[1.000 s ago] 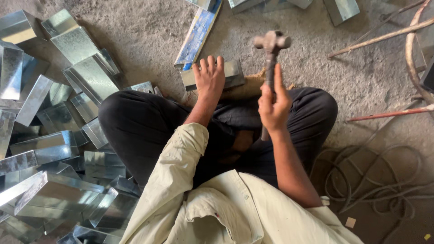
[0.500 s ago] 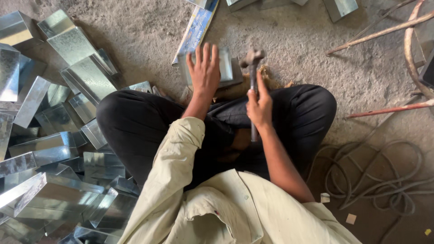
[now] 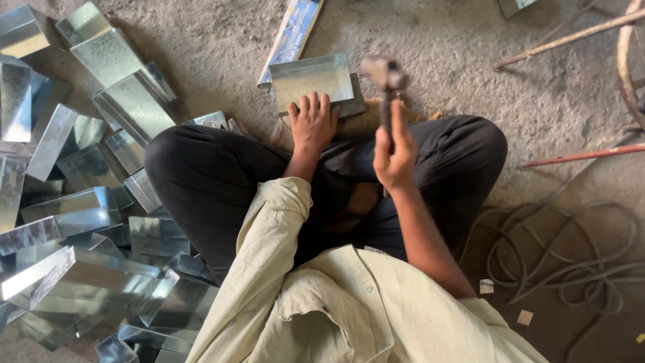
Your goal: The person sits on the floor and repeatedly hammers rectangular metal pieces placed on a wooden block. They pick up a piece, position it, strike it with a hammer, and then move it aside to repeat the process with another piece.
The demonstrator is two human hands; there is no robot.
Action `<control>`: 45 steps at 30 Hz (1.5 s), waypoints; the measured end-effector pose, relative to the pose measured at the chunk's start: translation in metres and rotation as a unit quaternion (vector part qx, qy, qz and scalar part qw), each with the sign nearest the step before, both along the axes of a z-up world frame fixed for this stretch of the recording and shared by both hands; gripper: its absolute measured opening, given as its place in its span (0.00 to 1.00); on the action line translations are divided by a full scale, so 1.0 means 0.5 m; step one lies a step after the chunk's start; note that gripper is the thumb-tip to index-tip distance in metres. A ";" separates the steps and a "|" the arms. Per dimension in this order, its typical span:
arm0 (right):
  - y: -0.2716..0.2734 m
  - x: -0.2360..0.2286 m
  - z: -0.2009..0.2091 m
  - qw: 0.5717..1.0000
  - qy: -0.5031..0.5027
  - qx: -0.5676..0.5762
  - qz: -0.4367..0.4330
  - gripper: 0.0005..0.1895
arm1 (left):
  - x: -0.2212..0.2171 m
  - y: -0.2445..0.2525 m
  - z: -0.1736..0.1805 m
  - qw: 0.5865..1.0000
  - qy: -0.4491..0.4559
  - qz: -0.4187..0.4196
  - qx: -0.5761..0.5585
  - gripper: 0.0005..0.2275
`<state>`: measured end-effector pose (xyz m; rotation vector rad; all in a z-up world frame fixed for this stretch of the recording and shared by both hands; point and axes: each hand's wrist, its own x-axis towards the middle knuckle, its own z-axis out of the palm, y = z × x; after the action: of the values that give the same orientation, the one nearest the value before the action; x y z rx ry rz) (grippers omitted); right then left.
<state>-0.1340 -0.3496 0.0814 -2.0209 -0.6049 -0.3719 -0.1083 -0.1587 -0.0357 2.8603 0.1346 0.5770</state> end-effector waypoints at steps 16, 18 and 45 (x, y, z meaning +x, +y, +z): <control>-0.015 -0.080 0.216 0.961 0.108 0.250 -0.051 0.28 | 0.076 0.051 0.120 0.996 0.015 0.052 -0.068 0.19; 0.007 -0.063 0.172 0.948 0.099 0.299 -0.045 0.30 | 0.102 0.067 0.136 0.996 0.014 0.059 -0.062 0.21; 0.010 -0.068 0.159 0.939 0.313 0.142 -0.024 0.33 | 0.092 0.077 0.083 0.879 -0.052 0.063 -0.469 0.26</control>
<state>-0.1679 -0.3448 0.1607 -1.7388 -0.0950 0.1577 -0.0625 -0.1200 0.0056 1.8782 0.4451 0.4958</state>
